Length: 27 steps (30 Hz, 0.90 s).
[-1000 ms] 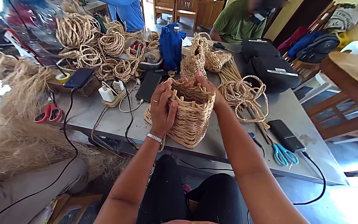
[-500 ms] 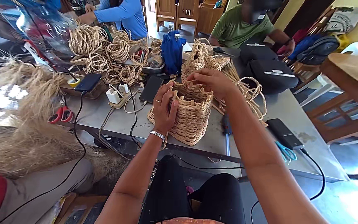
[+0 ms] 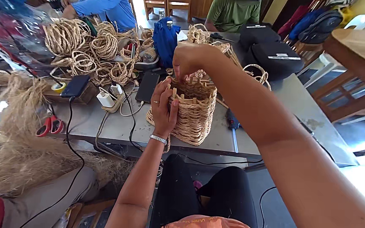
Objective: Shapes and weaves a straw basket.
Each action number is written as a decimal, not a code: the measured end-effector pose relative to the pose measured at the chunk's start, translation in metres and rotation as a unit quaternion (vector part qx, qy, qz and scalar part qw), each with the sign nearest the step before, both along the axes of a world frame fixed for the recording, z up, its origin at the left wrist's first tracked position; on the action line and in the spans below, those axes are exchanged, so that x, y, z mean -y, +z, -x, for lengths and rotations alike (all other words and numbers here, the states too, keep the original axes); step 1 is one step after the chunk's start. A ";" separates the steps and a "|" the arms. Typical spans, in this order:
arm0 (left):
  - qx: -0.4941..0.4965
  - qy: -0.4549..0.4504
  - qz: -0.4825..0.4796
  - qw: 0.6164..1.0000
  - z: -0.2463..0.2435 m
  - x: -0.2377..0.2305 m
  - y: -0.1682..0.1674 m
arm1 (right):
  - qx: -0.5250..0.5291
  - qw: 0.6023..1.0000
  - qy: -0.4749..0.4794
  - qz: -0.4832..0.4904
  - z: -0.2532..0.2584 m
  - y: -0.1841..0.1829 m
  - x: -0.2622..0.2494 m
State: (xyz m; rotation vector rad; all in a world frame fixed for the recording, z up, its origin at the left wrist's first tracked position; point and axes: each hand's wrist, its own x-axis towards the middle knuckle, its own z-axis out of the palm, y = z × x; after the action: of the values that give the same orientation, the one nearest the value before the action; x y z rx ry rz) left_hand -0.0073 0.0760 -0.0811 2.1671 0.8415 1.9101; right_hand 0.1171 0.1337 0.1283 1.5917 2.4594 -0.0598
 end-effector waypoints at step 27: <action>-0.018 -0.003 -0.041 0.999 0.002 -0.007 0.008 | -0.476 0.848 -0.035 -0.232 -0.097 -0.063 0.171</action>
State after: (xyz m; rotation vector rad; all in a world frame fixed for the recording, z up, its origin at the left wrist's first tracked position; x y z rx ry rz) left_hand -0.0093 0.0829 -0.0733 2.2536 0.7752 1.9421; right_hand 0.2144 -0.0373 0.0649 2.2489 3.3323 -0.3777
